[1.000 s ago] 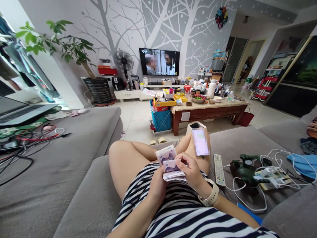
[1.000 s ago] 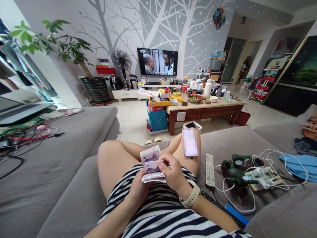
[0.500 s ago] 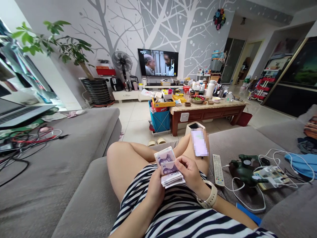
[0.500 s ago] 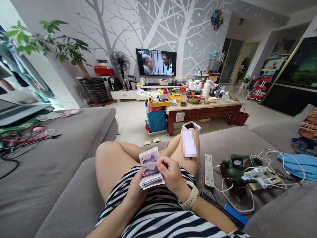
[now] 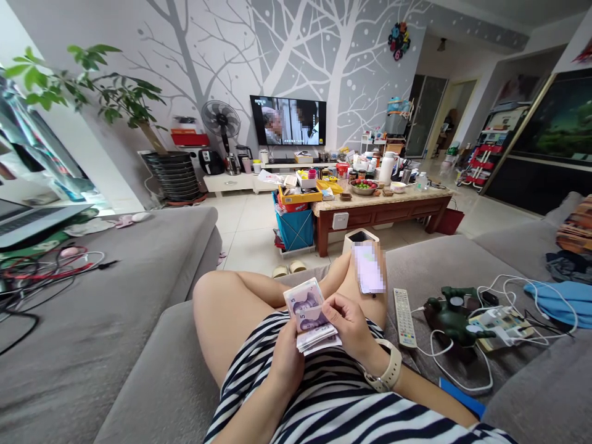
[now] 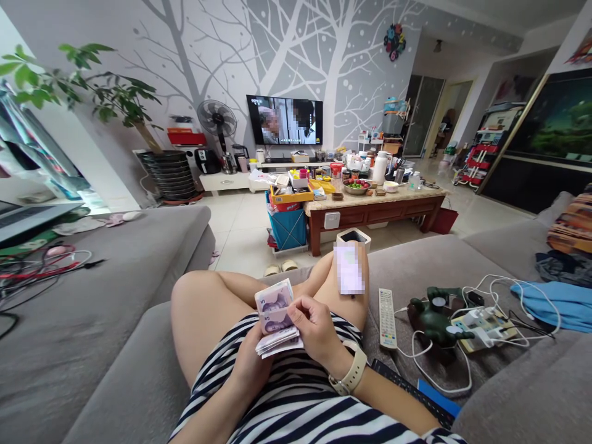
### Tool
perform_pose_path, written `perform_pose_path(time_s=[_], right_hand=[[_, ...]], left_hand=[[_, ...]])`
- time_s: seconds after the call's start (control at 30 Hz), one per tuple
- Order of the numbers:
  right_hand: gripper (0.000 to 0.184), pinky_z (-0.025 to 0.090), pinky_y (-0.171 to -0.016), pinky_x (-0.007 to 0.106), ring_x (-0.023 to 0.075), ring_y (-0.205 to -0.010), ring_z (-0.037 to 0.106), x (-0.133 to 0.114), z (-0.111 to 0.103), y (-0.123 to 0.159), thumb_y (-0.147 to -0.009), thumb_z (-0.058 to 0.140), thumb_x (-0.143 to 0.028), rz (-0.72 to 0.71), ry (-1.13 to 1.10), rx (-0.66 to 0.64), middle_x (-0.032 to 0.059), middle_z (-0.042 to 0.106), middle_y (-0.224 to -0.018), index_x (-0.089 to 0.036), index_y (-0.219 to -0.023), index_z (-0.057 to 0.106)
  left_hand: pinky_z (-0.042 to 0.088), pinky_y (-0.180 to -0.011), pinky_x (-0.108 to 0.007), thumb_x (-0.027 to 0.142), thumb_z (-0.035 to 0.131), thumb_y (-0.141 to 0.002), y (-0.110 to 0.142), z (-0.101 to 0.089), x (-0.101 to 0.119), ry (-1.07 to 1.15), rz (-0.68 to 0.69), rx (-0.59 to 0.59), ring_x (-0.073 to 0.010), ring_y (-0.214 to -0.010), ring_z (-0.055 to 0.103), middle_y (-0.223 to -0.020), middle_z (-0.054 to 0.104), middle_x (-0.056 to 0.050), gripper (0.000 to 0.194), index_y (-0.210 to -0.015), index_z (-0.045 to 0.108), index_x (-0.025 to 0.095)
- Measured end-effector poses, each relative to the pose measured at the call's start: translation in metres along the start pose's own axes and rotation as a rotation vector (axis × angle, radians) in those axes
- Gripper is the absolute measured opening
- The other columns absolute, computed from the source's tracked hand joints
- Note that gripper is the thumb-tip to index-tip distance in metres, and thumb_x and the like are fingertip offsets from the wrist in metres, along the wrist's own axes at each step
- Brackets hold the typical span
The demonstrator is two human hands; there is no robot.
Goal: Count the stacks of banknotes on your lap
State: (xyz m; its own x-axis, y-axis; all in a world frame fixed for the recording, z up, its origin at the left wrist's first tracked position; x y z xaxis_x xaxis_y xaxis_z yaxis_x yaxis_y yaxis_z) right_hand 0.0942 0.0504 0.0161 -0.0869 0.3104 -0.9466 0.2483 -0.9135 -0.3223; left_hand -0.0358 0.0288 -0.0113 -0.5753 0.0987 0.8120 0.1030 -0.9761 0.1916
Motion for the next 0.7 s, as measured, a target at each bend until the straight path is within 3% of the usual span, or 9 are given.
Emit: perform_pose_path(time_s=[0.47,0.7], right_hand=[[0.036,0.036,-0.058,0.023,0.0118,-0.062,0.045,0.0002,0.0,0.0005,-0.091,0.058,-0.049,-0.009,0.008,0.005,-0.0025,0.052,-0.066,-0.018,-0.074,0.058],[0.045,0.036,-0.058,0.025,0.0123,-0.06,0.045,0.0002,-0.0005,0.0008,-0.092,0.052,-0.056,-0.02,0.022,0.01,-0.002,0.051,-0.063,-0.018,-0.069,0.057]], left_hand=[[0.049,-0.064,-0.029,0.03,0.068,-0.07,0.0042,0.0039,0.004,0.007,0.003,0.002,-0.0186,-0.065,0.063,-0.066,0.073,-0.003,0.018,-0.072,0.076,0.014],[0.052,-0.069,-0.033,0.033,0.071,-0.068,0.0049,0.0043,0.0033,0.045,-0.038,0.015,-0.0221,-0.068,0.068,-0.074,0.076,-0.006,0.02,-0.072,0.075,0.013]])
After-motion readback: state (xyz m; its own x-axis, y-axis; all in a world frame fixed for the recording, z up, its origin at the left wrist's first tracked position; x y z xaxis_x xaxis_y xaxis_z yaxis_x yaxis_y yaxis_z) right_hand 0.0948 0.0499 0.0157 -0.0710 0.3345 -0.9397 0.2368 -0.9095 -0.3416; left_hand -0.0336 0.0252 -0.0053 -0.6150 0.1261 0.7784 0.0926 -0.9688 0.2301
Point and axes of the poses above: each hand's wrist, its own y-axis away from the middle knuckle, its own z-axis out of the palm, x = y × z, the point moved 2 cm from there along -y, towards the middle knuckle
